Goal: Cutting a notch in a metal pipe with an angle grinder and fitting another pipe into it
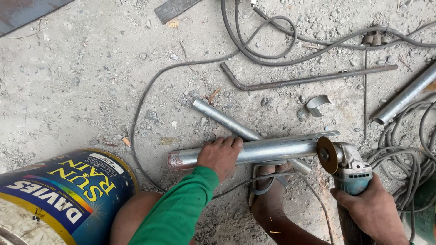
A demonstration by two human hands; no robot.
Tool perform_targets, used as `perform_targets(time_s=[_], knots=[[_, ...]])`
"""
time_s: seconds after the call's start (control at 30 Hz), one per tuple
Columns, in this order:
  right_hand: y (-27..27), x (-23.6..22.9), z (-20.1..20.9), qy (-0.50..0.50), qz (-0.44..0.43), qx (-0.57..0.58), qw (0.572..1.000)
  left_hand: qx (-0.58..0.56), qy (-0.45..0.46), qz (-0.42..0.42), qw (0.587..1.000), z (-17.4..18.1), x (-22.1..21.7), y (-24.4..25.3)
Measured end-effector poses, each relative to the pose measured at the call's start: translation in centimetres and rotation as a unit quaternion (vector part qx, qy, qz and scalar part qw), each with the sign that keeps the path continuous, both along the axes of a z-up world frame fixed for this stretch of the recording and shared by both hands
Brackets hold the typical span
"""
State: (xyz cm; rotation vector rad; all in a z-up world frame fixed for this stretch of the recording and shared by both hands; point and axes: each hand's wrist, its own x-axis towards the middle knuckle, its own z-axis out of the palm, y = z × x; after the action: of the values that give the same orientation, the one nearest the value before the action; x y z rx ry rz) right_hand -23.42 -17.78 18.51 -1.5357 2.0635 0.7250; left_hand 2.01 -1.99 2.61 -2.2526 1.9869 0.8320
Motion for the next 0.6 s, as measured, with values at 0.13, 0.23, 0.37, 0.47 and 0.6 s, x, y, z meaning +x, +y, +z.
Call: perform_targets(time_s=[0.13, 0.23, 0.37, 0.47, 0.6], knots=[[0.2, -1.0, -0.7, -0.014, 0.017, -0.026, 0.999, -0.029, -0.005, 0.011, 1.000, -0.7, -0.3, 0.2], [0.1, -0.4, -0.3, -0.009, -0.005, -0.017, 1.000, -0.027, 0.000, 0.009, 1.000, -0.3, 0.0, 0.0], [-0.2, -1.2, -0.8, 0.005, 0.015, -0.010, 1.000, 0.021, 0.038, -0.001, 0.999, 0.7, 0.6, -0.5], [-0.1, -0.8, -0.6, 0.009, 0.014, -0.012, 1.000, 0.048, 0.054, -0.004, 0.997, 1.0, 0.8, -0.7], [-0.3, -1.7, -1.4, 0.025, 0.030, -0.015, 0.999, 0.062, 0.068, -0.007, 0.996, 1.4, 1.0, -0.9]])
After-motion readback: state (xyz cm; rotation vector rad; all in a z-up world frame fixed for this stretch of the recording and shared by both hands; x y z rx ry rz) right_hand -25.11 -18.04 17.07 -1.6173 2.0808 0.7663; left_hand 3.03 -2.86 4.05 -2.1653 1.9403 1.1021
